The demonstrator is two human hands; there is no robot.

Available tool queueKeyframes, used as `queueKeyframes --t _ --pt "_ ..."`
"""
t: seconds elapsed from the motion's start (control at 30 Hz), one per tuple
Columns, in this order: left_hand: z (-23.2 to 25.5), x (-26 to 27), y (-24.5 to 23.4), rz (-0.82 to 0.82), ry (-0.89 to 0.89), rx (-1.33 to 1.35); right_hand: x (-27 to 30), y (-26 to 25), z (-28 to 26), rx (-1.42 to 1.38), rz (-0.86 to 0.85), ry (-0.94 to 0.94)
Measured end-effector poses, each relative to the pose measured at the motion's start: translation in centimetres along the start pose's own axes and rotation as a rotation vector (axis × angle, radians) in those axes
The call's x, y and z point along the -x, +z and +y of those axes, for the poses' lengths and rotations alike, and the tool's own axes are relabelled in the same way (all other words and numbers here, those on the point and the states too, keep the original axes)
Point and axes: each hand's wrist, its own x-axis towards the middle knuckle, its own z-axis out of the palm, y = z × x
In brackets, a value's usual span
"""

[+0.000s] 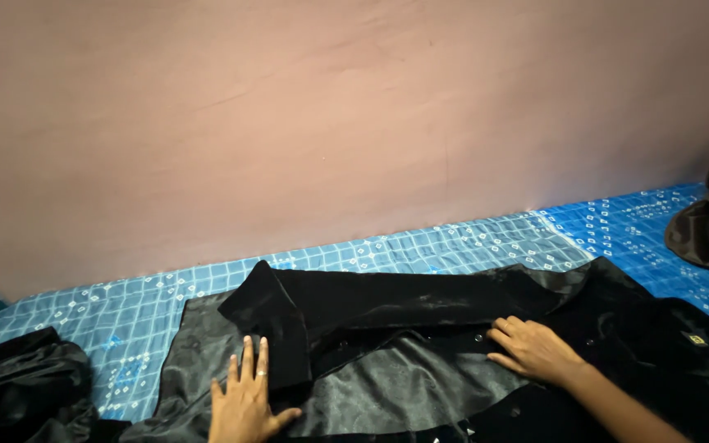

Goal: Laying out and smoothing a black velvet garment on a bed.

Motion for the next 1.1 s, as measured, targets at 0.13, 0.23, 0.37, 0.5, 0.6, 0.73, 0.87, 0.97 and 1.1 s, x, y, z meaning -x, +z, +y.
queueKeyframes --t 0.13,0.23,0.37,0.5,0.6,0.73,0.87,0.97,1.1 --pt "-0.5 1.7 3.1 -0.275 -0.257 0.427 0.3 2.3 -0.8 -0.047 0.116 0.108" --pt "-1.7 1.9 6.1 -0.41 -0.618 0.659 0.6 3.8 -0.8 -0.075 0.063 0.234" --pt "-3.6 1.6 10.8 -0.386 -1.369 0.915 1.5 5.5 -0.5 -0.089 0.018 0.334" --pt "-4.7 2.7 14.8 0.26 -1.929 1.617 1.3 6.0 0.2 -0.053 0.056 0.348" --pt "-5.1 2.5 13.7 0.404 -1.933 1.615 2.0 5.0 0.2 -0.074 0.018 0.419" --pt "-5.8 2.1 11.1 0.411 -1.786 1.507 3.9 1.8 1.7 -0.107 0.064 0.402" --pt "-7.9 3.5 13.4 0.362 -1.622 1.261 6.6 -0.7 3.4 -0.159 0.126 0.356" --pt "-8.1 5.3 12.8 0.359 -1.364 1.121 9.1 -1.1 3.4 -0.22 0.097 0.312" --pt "-6.7 5.0 5.6 0.122 -1.38 0.819 11.1 -0.7 2.7 -0.229 -0.043 0.281"
